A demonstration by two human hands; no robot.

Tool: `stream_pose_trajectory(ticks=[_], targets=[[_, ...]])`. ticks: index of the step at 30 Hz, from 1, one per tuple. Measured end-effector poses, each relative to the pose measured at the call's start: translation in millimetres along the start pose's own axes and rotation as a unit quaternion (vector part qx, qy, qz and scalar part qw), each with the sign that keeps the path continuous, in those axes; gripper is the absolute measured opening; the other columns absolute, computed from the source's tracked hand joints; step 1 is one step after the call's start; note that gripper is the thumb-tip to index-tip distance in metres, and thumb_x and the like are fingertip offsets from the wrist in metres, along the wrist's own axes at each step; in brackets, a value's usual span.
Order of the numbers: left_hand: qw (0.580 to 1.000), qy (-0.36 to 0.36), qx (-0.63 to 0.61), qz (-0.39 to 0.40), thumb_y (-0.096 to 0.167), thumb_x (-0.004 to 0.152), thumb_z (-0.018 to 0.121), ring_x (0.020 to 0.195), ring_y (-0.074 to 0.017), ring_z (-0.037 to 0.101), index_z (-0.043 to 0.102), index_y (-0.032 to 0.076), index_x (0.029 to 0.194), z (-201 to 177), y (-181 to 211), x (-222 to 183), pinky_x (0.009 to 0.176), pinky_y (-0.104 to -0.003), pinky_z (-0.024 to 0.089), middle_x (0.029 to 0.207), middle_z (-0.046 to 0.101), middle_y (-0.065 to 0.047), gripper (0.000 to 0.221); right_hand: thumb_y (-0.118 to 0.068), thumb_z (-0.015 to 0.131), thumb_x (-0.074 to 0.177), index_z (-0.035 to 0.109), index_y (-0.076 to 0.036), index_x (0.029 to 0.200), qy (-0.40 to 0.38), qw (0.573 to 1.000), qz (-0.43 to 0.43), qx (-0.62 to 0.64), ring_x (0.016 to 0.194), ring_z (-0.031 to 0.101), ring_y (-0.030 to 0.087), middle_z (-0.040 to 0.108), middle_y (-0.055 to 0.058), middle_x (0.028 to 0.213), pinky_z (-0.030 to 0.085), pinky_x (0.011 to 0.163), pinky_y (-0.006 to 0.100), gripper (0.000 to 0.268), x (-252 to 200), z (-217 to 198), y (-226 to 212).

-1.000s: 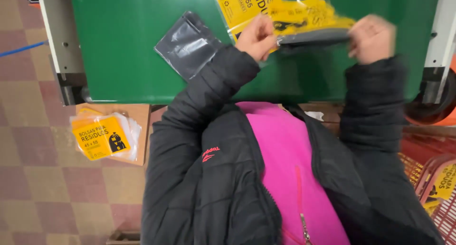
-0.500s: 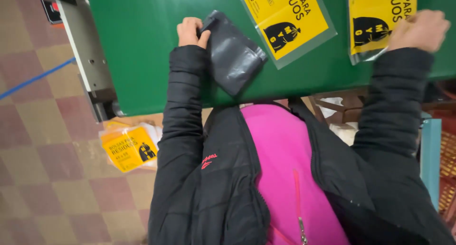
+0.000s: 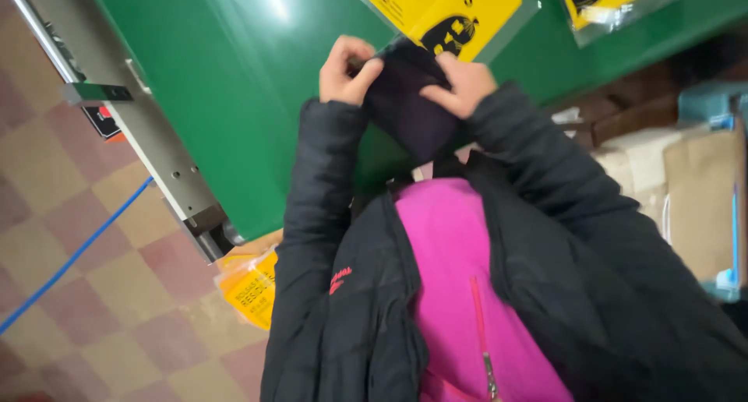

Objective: The person folds plastic bags and inserts them into yellow plastic packaging by hand before using a manual sealer to close the packages.

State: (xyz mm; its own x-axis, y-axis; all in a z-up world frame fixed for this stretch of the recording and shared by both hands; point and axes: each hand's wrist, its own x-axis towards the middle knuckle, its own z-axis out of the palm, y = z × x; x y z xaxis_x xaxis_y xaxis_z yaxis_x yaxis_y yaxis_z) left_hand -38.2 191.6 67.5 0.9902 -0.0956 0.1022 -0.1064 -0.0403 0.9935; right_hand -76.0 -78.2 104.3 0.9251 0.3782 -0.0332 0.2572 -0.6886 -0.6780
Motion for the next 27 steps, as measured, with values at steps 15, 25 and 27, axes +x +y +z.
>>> stream_pose_trajectory(ticks=[15, 25, 27], targets=[[0.868, -0.203, 0.447, 0.074, 0.034, 0.081, 0.077, 0.108, -0.0346, 0.053, 0.068, 0.016, 0.096, 167.6, -50.1, 56.3, 0.079, -0.052, 0.051, 0.109, 0.063, -0.003, 0.025, -0.014, 0.056, 0.109, 0.045, 0.001, 0.152, 0.181, 0.857, 0.145, 0.46, 0.13, 0.053, 0.013, 0.057, 0.005, 0.144, 0.039, 0.115, 0.028, 0.046, -174.5, -51.8, 109.6], [0.897, -0.228, 0.347, 0.153, 0.03, 0.081, 0.083, 0.108, -0.0362, 0.053, 0.064, 0.01, 0.101, 165.8, -22.1, 66.4, 0.09, -0.045, 0.049, 0.106, 0.064, -0.009, 0.034, -0.014, 0.058, 0.106, 0.053, 0.003, 0.131, 0.197, 0.915, 0.18, 0.302, 0.11, 0.062, 0.024, 0.066, 0.015, 0.121, 0.05, 0.098, 0.035, 0.03, -127.1, -28.9, 112.8], [0.906, -0.23, 0.316, 0.164, 0.03, 0.078, 0.086, 0.108, -0.0379, 0.053, 0.063, 0.007, 0.104, 172.1, -23.2, 67.3, 0.091, -0.045, 0.047, 0.107, 0.064, -0.011, 0.042, -0.016, 0.059, 0.104, 0.052, 0.003, 0.13, 0.163, 0.946, 0.17, 0.223, 0.109, 0.065, 0.031, 0.066, 0.021, 0.119, 0.05, 0.095, 0.038, 0.032, -117.3, -25.8, 106.3]])
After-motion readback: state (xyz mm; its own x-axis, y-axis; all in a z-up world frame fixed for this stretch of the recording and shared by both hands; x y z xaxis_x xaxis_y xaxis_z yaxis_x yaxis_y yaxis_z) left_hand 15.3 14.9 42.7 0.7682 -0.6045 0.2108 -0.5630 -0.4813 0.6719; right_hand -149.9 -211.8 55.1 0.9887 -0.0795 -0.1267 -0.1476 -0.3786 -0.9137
